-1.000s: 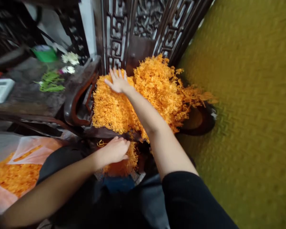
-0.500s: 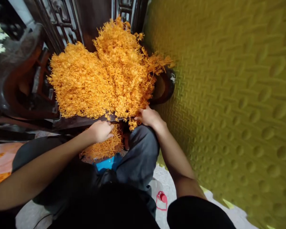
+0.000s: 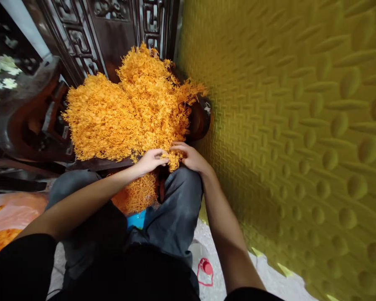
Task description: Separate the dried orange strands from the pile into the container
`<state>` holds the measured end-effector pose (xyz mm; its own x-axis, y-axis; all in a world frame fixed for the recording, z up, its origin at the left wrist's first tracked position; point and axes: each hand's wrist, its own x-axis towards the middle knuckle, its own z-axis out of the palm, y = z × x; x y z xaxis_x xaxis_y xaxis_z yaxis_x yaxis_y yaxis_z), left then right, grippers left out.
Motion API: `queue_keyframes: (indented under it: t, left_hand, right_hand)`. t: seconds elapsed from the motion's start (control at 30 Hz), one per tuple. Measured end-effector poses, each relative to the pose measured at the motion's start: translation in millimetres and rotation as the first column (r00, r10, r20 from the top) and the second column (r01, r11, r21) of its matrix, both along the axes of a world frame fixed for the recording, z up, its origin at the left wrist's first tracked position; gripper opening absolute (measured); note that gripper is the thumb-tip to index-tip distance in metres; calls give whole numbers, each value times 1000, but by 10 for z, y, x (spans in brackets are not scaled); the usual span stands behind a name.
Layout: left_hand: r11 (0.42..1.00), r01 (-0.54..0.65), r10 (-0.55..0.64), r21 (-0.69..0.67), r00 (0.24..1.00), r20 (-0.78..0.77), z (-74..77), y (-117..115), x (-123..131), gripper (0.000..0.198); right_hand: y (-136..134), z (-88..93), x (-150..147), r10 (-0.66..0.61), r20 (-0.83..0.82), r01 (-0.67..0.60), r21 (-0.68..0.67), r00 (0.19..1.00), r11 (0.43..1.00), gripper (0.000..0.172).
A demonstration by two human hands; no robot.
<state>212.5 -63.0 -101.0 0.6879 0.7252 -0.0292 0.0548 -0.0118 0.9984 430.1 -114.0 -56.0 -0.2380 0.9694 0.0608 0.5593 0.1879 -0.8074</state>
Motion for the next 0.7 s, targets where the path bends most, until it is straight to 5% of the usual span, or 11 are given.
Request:
queue_keyframes:
  t: [0.1, 0.2, 0.3, 0.4, 0.47, 0.57, 0.63, 0.7]
  left_hand:
    - [994, 77, -54, -83, 965, 255, 205, 171, -30, 30]
    - [987, 6, -63, 163, 936, 346, 308, 313, -32, 50]
    - [852, -44, -66, 522, 980, 190, 230, 439, 25, 94]
    - [709, 135, -65, 692, 990, -126, 46, 548, 133, 121]
    - [662, 205, 4, 721, 961, -277, -64, 608, 211, 115]
    - [552, 314, 101, 772, 894, -436, -161, 656, 314, 79]
    - [468, 395, 140, 791, 850, -508, -197, 647, 380, 48]
    - [433, 429, 159, 792, 829, -536, -220, 612, 445, 38]
  right_hand:
    - [3, 2, -8, -5, -42, 9, 86, 999, 996, 47]
    - [29, -11, -44, -190, -90, 204, 195, 978, 959, 30]
    - [14, -18, -90, -409, -184, 444, 247, 894, 861, 37]
    - [-72, -20, -155, -478, -284, 548, 269, 831, 792, 48]
    - [-162, -3, -201, -526, -365, 629, 274, 768, 728, 47]
    - [-313, 112, -273, -588, -496, 758, 275, 639, 591, 39]
    - [-408, 279, -339, -549, -592, 801, 336, 589, 497, 36]
    - [-490, 507, -430, -459, -664, 805, 444, 590, 393, 36]
